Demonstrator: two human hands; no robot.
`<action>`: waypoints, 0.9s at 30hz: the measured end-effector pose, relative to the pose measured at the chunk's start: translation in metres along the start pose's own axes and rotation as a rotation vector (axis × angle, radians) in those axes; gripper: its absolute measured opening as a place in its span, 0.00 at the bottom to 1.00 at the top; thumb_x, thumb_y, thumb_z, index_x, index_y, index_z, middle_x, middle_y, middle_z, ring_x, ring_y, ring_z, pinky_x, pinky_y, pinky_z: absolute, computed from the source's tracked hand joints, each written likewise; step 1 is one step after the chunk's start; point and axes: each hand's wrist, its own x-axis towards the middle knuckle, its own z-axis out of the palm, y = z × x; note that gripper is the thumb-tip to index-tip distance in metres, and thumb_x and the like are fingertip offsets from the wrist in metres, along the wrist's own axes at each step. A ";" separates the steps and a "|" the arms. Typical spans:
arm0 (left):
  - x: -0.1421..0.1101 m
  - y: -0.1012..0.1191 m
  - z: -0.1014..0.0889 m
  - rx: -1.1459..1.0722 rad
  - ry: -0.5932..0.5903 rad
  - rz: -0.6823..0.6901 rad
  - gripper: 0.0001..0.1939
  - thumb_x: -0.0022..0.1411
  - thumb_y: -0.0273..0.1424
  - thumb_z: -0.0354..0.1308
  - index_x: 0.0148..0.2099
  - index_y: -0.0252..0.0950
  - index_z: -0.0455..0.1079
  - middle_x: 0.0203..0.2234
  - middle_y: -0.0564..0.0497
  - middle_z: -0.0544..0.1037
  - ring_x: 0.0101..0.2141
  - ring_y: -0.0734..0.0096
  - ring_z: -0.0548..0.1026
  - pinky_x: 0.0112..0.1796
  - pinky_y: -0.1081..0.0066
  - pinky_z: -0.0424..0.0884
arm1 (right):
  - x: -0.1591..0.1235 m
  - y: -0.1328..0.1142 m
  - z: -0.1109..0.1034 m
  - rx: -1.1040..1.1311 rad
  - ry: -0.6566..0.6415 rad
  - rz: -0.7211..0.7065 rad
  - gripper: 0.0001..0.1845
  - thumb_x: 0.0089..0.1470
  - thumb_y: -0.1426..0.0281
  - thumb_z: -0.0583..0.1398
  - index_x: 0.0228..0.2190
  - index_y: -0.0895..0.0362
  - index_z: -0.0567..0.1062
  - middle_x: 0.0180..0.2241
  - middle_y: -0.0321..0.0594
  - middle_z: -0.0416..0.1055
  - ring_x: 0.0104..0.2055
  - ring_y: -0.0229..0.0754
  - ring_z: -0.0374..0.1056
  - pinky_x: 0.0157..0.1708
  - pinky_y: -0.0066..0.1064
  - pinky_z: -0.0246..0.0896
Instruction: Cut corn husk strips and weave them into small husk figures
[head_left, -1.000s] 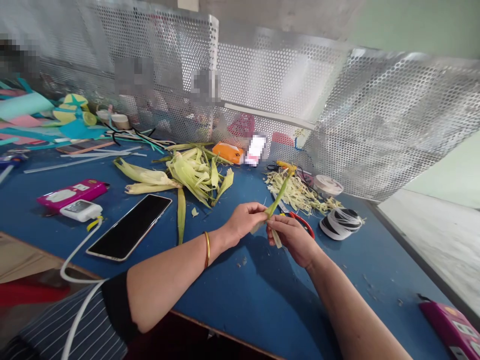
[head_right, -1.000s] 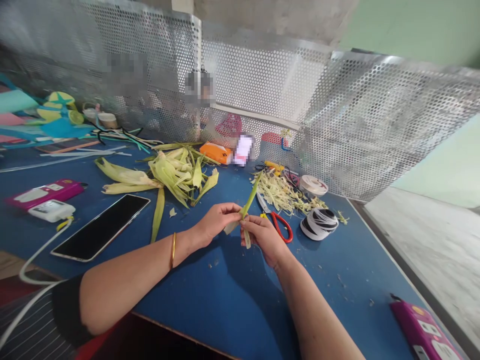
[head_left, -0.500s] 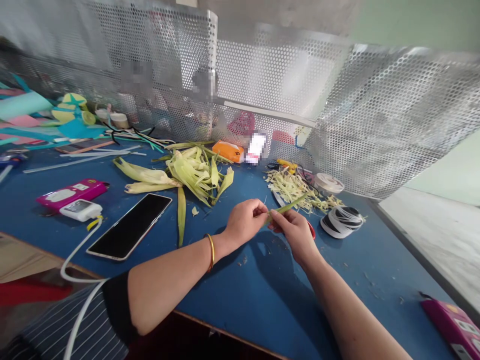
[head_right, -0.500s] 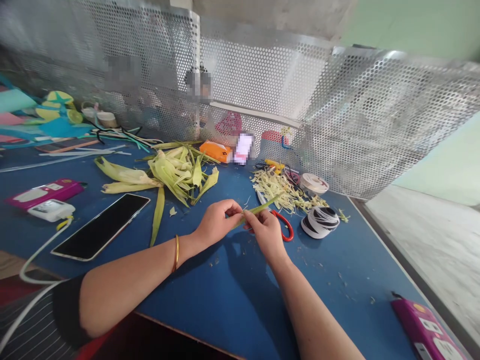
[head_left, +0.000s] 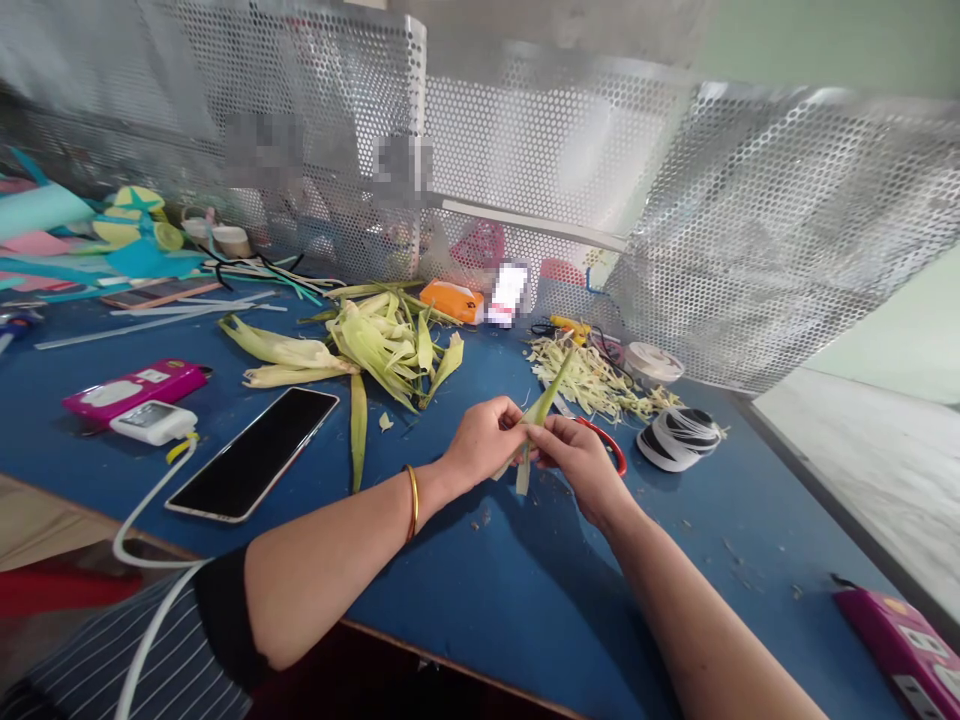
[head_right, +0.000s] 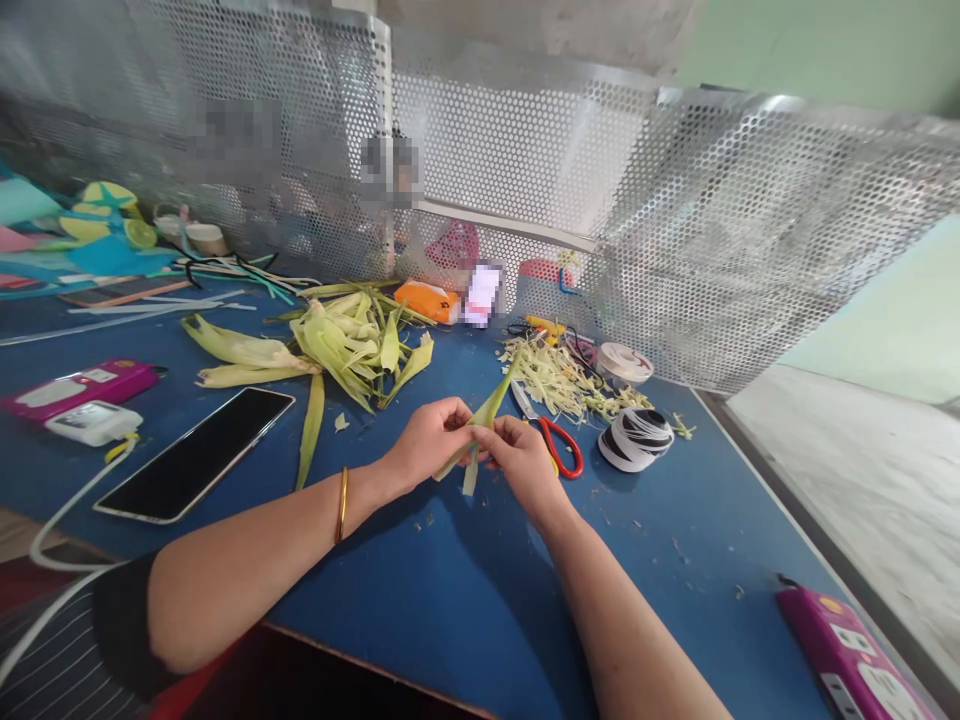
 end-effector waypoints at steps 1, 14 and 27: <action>0.000 0.000 0.000 -0.002 0.018 -0.024 0.07 0.52 0.29 0.60 0.27 0.36 0.64 0.18 0.57 0.70 0.20 0.77 0.69 0.22 0.77 0.62 | 0.000 0.000 0.001 0.000 -0.011 0.009 0.21 0.41 0.51 0.68 0.23 0.55 0.72 0.22 0.35 0.70 0.26 0.38 0.65 0.28 0.31 0.59; 0.000 0.005 0.002 -0.238 -0.059 -0.190 0.13 0.54 0.33 0.60 0.25 0.37 0.58 0.13 0.59 0.64 0.16 0.80 0.63 0.19 0.77 0.57 | -0.003 -0.006 -0.001 0.060 -0.090 0.053 0.24 0.40 0.50 0.69 0.19 0.56 0.69 0.18 0.31 0.65 0.22 0.34 0.59 0.26 0.29 0.55; 0.003 0.000 0.002 -0.240 -0.043 -0.131 0.12 0.57 0.32 0.60 0.27 0.36 0.60 0.15 0.60 0.64 0.17 0.80 0.64 0.22 0.76 0.61 | -0.004 -0.008 -0.007 0.264 -0.123 0.203 0.19 0.40 0.58 0.70 0.20 0.57 0.71 0.18 0.31 0.65 0.20 0.32 0.58 0.23 0.26 0.53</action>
